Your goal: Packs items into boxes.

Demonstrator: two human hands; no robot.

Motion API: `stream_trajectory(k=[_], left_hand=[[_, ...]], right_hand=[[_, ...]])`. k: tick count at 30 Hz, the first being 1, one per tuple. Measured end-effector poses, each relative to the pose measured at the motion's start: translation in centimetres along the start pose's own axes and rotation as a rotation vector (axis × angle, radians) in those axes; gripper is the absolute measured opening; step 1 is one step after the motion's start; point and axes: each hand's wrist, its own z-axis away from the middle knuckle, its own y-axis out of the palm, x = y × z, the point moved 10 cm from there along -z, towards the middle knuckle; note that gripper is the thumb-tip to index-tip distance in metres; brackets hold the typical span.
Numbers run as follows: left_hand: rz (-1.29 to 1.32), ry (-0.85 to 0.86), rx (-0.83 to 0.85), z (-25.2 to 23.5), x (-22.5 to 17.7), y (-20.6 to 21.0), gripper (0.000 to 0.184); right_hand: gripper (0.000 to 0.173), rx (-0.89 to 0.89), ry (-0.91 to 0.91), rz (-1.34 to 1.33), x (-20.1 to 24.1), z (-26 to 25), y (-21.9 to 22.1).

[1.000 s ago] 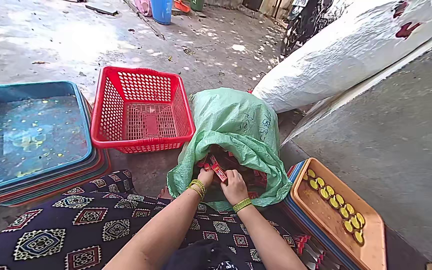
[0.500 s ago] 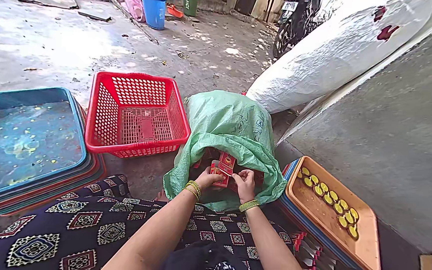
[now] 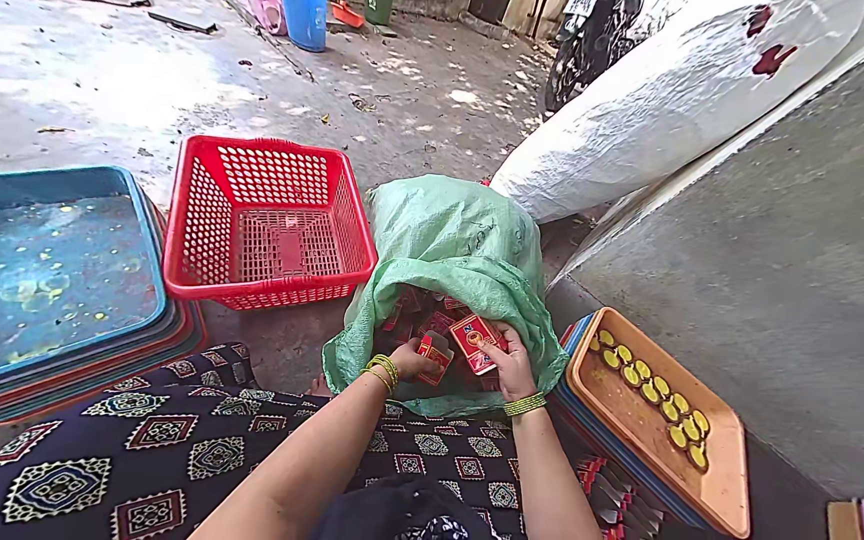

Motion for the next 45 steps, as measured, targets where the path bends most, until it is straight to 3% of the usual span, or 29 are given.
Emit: stream_trajectory(k=[2,3,6,9,12,15,18,22,25,27,29,31,33,37,41,45], left_hand=[[0.089,-0.011,-0.032,0.1,-0.2,-0.4,0.093],[0.122,-0.016,-0.038,0.2,-0.2,-0.4,0.094],[0.193,-0.046,-0.026,0.7,-0.1,-0.2,0.089],[0.214,-0.099,0.074,1.6,-0.4,0.9,0.076],[0.165,-0.102,0.249,3.0,-1.3,2.5,0.06],[0.097,-0.04,0.391,3.9,-2.3,3.8,0.07],[0.077,0.05,0.463,4.5,-3.1,4.6,0.062],[0.167,0.068,0.312,3.0,-3.2,3.4,0.076],[0.237,0.136,0.082,1.8,-4.0,0.5,0.096],[0.227,0.184,-0.037,1.4,-4.6,-1.1,0.105],[0.141,0.23,-0.133,1.1,-4.8,-2.2,0.108],[0.011,0.244,-0.232,1.1,-4.9,-3.1,0.109],[-0.116,0.219,-0.302,1.1,-4.6,-3.8,0.111],[-0.196,0.15,-0.358,1.1,-3.8,-4.6,0.113],[-0.187,0.127,-0.362,1.2,-3.7,-4.9,0.116],[-0.189,0.124,-0.364,1.1,-3.6,-4.8,0.119]], right_hand=[[0.076,0.151,-0.017,0.199,0.5,0.5,0.1],[0.074,0.207,-0.027,0.25,0.6,0.8,0.2],[0.038,0.345,-0.157,0.205,0.9,1.8,0.8],[0.019,0.461,-0.275,0.117,1.1,2.3,1.8],[0.018,0.437,-0.279,0.065,0.6,2.0,1.9],[0.017,0.389,-0.225,0.029,-0.3,1.6,1.6],[0.019,0.277,-0.264,0.106,-0.9,1.3,1.6],[0.02,0.015,-0.261,0.268,-1.3,0.6,1.7],[0.037,-0.139,-0.035,0.508,-2.5,-1.1,0.1],[0.039,-0.061,0.242,0.811,-4.8,-2.1,-1.0],[0.038,0.172,0.488,1.122,-8.5,-2.0,-1.0],[0.036,0.334,0.616,1.312,-12.1,-1.5,-0.7],[0.038,0.455,0.536,1.418,-14.5,-1.8,0.2],[0.045,0.74,0.192,1.623,-16.6,-2.0,4.2],[0.048,0.742,0.226,1.799,-20.1,-2.9,4.5],[0.044,0.795,0.112,1.793,-18.0,-2.3,6.0]])
